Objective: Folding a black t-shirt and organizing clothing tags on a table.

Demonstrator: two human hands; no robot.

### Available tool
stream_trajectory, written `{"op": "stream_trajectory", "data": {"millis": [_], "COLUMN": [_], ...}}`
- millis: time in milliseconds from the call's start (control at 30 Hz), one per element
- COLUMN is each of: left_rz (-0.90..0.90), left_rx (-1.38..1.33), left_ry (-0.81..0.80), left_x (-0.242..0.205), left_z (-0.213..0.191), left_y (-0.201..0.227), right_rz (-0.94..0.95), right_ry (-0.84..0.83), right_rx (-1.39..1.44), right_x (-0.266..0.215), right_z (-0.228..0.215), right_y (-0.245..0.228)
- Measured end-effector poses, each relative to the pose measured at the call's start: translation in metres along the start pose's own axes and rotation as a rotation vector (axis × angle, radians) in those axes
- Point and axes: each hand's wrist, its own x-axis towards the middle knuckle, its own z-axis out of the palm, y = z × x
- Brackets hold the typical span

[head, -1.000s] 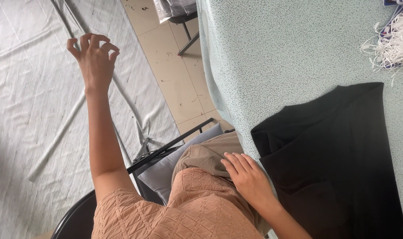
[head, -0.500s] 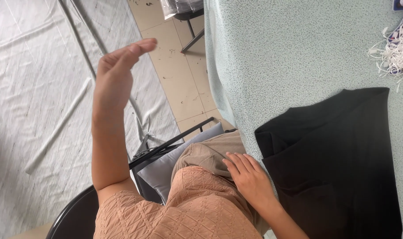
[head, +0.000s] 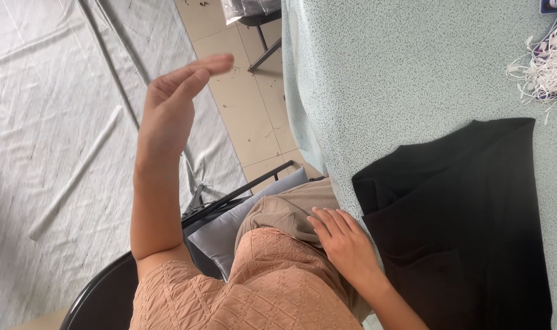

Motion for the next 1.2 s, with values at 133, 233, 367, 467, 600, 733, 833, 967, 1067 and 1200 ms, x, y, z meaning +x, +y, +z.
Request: {"op": "stream_trajectory", "data": {"millis": [133, 233, 367, 467, 600, 733, 833, 967, 1067, 1200], "left_rz": [0.205, 0.19, 0.427, 0.305, 0.062, -0.047, -0.077, -0.071, -0.023, 0.281], "left_rx": [-0.057, 0.063, 1.0, 0.829, 0.166, 0.101, 0.061, 0.044, 0.082, 0.28], "left_ry": [-0.004, 0.158, 0.404, 0.313, 0.021, 0.003, -0.002, -0.004, -0.014, -0.042], "left_x": [0.014, 0.022, 0.031, 0.025, 0.017, 0.016, 0.015, 0.015, 0.013, 0.018], "left_z": [-0.017, -0.027, -0.036, -0.024, -0.01, -0.003, -0.002, -0.002, -0.004, -0.004], "left_y": [-0.023, -0.037, -0.073, -0.064, -0.047, -0.04, -0.042, -0.047, -0.051, -0.071], "right_rz": [0.002, -0.004, -0.004, -0.012, -0.01, -0.009, -0.008, -0.008, -0.005, -0.001], "right_ry": [-0.005, -0.022, -0.041, -0.05, -0.065, -0.066, -0.044, -0.057, -0.046, -0.129], "right_rx": [-0.004, -0.009, -0.026, -0.059, -0.077, -0.086, -0.09, -0.091, -0.083, -0.03], "right_x": [0.0, -0.001, 0.001, 0.0, -0.001, -0.003, -0.003, 0.0, 0.002, -0.009], "right_z": [0.001, 0.002, 0.0, 0.002, 0.003, 0.005, 0.006, 0.003, 0.004, 0.015], "right_y": [0.001, 0.0, 0.0, 0.001, 0.001, 0.001, 0.001, 0.001, -0.001, -0.002]}}
